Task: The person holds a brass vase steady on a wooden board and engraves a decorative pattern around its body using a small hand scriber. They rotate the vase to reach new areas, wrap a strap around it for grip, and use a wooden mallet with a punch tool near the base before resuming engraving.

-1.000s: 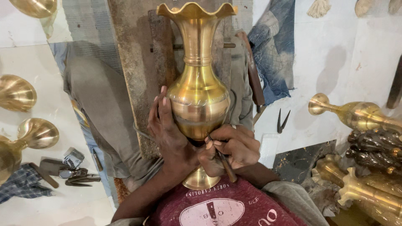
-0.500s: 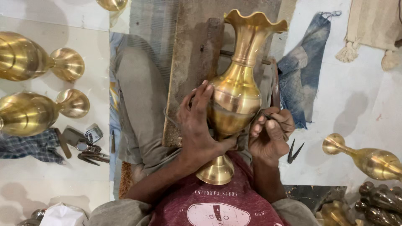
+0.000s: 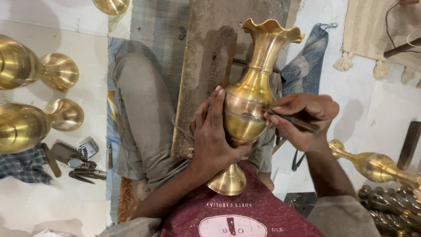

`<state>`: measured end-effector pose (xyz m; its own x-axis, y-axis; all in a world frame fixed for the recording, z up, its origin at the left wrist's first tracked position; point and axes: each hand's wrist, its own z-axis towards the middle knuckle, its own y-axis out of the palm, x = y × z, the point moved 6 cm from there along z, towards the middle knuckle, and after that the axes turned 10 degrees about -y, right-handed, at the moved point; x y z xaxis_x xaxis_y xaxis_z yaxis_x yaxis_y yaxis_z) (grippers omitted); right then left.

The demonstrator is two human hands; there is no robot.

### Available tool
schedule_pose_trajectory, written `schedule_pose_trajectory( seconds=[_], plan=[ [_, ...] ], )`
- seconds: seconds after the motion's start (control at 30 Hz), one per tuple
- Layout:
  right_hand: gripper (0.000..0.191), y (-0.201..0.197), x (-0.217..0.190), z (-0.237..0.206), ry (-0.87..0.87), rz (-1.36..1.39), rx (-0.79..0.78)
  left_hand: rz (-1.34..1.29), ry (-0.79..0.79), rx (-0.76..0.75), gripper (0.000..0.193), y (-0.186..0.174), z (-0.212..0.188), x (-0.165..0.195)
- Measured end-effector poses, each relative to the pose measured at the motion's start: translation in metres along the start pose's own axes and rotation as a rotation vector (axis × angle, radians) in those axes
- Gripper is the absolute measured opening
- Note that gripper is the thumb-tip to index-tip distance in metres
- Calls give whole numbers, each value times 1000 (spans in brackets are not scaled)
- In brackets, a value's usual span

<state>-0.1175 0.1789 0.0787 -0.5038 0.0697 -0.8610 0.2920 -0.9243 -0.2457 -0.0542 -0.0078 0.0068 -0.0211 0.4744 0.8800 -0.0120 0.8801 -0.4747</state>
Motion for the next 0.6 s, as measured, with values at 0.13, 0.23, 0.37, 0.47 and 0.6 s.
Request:
schedule_pose_trajectory(
  seconds=[0.13, 0.23, 0.37, 0.47, 0.6],
  plan=[
    [9, 17, -2, 54, 10, -62, -368, 13, -7, -8, 131, -5, 4, 1],
    [7, 35, 3, 81, 122, -54, -623, 26, -36, -30, 128, -9, 4, 0],
    [16, 57, 6, 98, 252, 11, -768, 1, -42, -42, 125, -12, 6, -3],
    [23, 68, 10, 102, 330, -4, -834, -12, -43, -61, 127, -12, 7, -7],
    [30, 75, 12, 106, 326, -35, -863, -43, -26, -61, 128, -13, 7, -10]
  ],
)
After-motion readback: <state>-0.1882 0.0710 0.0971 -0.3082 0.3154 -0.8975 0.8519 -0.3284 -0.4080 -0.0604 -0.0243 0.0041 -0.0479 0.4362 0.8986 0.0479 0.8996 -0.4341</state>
